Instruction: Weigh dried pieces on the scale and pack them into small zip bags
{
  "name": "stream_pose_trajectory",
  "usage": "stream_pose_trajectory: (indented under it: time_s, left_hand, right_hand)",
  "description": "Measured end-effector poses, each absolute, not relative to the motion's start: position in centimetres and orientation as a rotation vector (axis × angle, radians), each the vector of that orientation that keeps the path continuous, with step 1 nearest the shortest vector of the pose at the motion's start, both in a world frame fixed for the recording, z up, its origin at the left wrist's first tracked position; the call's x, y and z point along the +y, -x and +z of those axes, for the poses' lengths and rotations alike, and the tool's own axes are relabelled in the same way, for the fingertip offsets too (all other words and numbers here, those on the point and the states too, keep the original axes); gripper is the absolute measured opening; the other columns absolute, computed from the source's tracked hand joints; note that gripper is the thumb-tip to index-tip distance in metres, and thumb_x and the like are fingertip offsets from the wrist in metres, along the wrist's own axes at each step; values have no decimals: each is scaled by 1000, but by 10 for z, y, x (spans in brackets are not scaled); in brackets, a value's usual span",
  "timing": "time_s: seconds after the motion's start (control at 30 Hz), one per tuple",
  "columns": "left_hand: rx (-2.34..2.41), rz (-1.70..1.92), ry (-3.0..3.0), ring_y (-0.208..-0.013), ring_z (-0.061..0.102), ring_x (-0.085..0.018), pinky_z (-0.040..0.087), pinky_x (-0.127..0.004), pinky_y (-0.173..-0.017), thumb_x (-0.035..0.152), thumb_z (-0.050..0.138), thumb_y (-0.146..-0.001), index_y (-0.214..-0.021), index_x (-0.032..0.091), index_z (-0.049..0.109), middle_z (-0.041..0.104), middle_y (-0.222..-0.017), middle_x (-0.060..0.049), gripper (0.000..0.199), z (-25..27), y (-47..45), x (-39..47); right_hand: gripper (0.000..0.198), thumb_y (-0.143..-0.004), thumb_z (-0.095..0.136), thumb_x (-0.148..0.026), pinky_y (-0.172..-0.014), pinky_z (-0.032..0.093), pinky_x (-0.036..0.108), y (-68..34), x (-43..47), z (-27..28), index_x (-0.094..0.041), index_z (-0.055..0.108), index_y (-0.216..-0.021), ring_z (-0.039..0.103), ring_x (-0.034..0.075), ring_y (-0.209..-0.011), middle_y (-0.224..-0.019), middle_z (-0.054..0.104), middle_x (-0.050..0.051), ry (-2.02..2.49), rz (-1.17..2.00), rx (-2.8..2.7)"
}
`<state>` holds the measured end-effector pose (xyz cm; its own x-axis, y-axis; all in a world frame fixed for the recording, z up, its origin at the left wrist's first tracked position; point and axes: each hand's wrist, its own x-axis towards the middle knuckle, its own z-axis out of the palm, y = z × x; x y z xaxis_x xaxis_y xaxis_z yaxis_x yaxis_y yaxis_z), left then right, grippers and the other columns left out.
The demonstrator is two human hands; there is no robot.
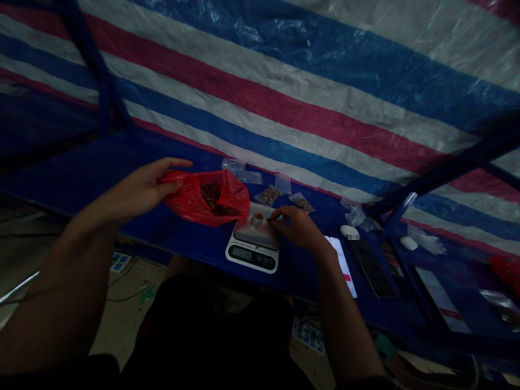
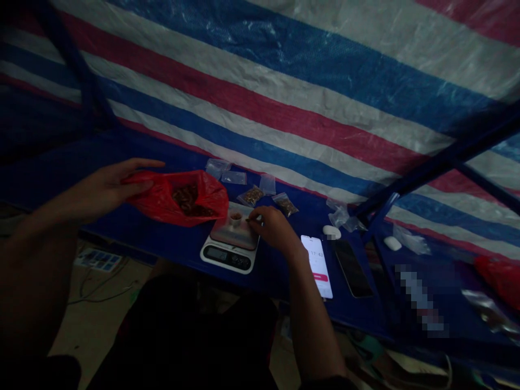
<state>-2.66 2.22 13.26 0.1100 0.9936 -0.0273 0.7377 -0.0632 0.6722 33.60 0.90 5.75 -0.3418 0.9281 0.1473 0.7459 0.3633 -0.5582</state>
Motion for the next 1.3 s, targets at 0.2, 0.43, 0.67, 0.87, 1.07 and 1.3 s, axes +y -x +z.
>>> stream_pose_trajectory:
  time_s: [0.2,0.43,0.67,0.87,1.07,1.3]
  left_hand:
    - [1571,541,-1708,-109,73,-23,60,-31,-90,44,56,-101,-142,16,58,76,-132,-8,49,115,35,21]
    - [2003,648,-2190,-141,55,-34,44,-44,-121,51,60,-96,-149,7,54,58,-148,-21,68,113,41,7]
    - [1389,584,-2675,-122,67,-27,51,-44,-113,32,44,-103,-123,25,75,73,-132,-7,38,123,14,-11]
    - [1261,187,-2770,-110,75,-27,56,-44,-104,24,45,-100,-121,22,79,81,-119,-10,39,93,7,-2]
    - [1475,-219,-2820,-87,79,-31,59,-40,-77,20,43,-103,-107,20,77,82,-98,-14,35,104,16,-5]
    - [1839,-310,-2511,-96,79,-36,57,-40,-75,25,48,-103,-122,19,73,81,-112,-16,32,102,28,-11]
  right_hand:
    - [12,-91,69,-15,-79,50,31,-335,14,51,-20,78,-97,70,19,-85,-95,78,5,1439,584,-2180]
    - [10,-90,70,-19,-81,52,33,-338,10,62,-21,77,-97,70,20,-85,-94,79,5,1417,471,-2062]
    - [10,-95,72,-23,-88,57,39,-313,15,80,-22,81,-101,73,23,-96,-105,79,7,1247,506,-2210]
    - [28,-106,54,-17,-101,56,41,-265,18,93,-21,78,-118,70,24,-115,-123,74,12,1011,300,-2349]
    - [34,-100,48,-5,-90,59,40,-202,33,107,-13,78,-114,76,29,-105,-114,81,16,955,52,-2944]
    - [15,-96,69,-17,-80,60,50,-201,62,103,-11,82,-97,78,39,-90,-97,80,24,1416,-125,-2820]
